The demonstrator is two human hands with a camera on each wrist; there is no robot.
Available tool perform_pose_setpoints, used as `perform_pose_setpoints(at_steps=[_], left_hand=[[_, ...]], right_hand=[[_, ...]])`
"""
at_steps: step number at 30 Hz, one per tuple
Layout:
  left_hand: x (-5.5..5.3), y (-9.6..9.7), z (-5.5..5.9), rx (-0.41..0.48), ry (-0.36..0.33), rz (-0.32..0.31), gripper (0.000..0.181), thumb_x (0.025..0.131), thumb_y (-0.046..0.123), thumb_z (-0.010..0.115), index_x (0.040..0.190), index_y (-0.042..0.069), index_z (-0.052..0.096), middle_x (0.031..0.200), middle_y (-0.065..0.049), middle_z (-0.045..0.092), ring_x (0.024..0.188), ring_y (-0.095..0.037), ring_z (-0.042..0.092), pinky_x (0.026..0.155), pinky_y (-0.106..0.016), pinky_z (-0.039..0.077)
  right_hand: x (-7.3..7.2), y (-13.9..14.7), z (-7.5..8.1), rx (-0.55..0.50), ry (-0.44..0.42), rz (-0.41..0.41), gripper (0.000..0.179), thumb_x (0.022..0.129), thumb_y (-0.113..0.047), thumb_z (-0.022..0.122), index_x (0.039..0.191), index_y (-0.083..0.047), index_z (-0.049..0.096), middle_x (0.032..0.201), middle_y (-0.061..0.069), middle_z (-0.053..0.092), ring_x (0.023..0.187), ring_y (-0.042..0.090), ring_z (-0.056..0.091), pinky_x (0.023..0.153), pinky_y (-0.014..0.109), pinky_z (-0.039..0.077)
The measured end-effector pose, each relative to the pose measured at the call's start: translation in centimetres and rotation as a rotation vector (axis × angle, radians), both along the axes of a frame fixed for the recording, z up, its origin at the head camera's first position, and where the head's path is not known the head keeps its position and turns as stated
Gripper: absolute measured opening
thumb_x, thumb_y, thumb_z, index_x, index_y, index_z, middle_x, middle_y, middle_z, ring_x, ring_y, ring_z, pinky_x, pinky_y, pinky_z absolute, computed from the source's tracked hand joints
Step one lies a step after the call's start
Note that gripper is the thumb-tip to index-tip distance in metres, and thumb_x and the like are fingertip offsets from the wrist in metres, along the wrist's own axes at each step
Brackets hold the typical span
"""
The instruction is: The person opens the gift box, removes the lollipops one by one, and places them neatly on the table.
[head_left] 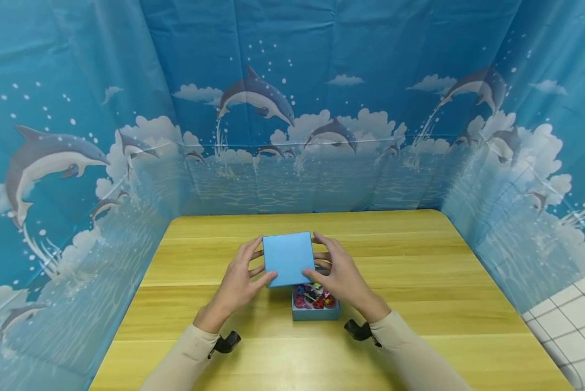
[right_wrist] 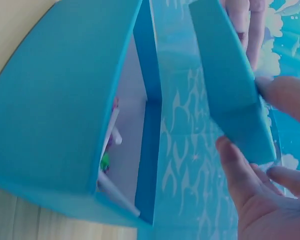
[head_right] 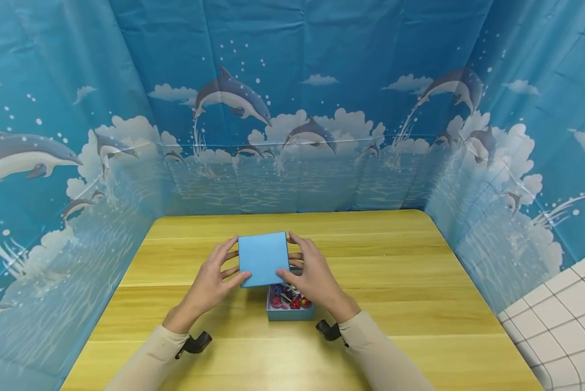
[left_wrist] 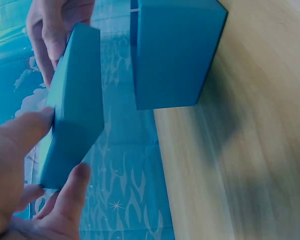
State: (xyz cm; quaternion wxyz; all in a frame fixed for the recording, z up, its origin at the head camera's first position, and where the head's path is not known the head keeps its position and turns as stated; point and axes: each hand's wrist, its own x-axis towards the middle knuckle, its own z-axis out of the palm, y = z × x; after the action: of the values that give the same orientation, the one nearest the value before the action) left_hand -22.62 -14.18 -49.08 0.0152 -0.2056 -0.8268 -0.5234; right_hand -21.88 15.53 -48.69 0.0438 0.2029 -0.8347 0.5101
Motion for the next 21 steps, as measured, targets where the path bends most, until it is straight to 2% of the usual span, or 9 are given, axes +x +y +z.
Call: perform_pose_setpoints(at_steps=[3,7,10,13,21], left_hand=[[0.0,0.1,-0.2,0.021,0.023,0.048,0.098,0.104,0.009,0.089,0.185,0.015,0.034,0.171,-0.027,0.043,0.154,-0.049,0.061,0.115,-0.048,0.063],[0.1,0.1,-0.1,0.031,0.068,0.100,0.096,0.101,0.005,0.091,0.182,0.018,0.041,0.163,-0.025,0.050,0.147,-0.046,0.066,0.113,-0.046,0.065],[0.1,0.1,-0.1,0.031,0.115,0.153,0.089,0.101,0.005,0.091,0.178,0.017,0.048,0.160,-0.025,0.055,0.142,-0.045,0.070,0.110,-0.044,0.066],[0.0,0.0,-0.2,0.050,0.158,0.207,0.080,0.102,0.004,0.090,0.173,0.013,0.054,0.157,-0.025,0.060,0.137,-0.046,0.074,0.105,-0.047,0.068],[-0.2,-0.7,-0.5,0.070,0.208,0.312,0.074,0.102,0.013,0.093,0.169,0.015,0.060,0.159,-0.017,0.068,0.136,-0.044,0.077,0.096,-0.048,0.071]], right_hand=[[0.0,-0.7,0.1,-0.004,-0.013,-0.017,0.089,0.106,-0.012,0.088,0.180,-0.006,0.040,0.172,0.025,0.049,0.146,0.046,0.070,0.114,0.047,0.065],[0.1,-1.3,0.4,-0.017,-0.030,-0.019,0.087,0.107,-0.008,0.086,0.180,-0.005,0.040,0.172,0.026,0.047,0.152,0.048,0.065,0.115,0.057,0.063],[0.1,-1.8,0.4,0.000,-0.012,-0.020,0.085,0.108,-0.010,0.085,0.180,-0.006,0.040,0.174,0.025,0.047,0.152,0.048,0.063,0.113,0.059,0.065],[0.1,-2.2,0.4,0.026,0.007,-0.026,0.083,0.110,-0.015,0.084,0.180,-0.009,0.042,0.175,0.023,0.048,0.148,0.047,0.067,0.109,0.055,0.067],[0.1,-3.5,0.1,0.009,0.039,-0.020,0.078,0.114,-0.018,0.079,0.182,-0.015,0.042,0.173,0.021,0.050,0.147,0.043,0.065,0.107,0.056,0.068]])
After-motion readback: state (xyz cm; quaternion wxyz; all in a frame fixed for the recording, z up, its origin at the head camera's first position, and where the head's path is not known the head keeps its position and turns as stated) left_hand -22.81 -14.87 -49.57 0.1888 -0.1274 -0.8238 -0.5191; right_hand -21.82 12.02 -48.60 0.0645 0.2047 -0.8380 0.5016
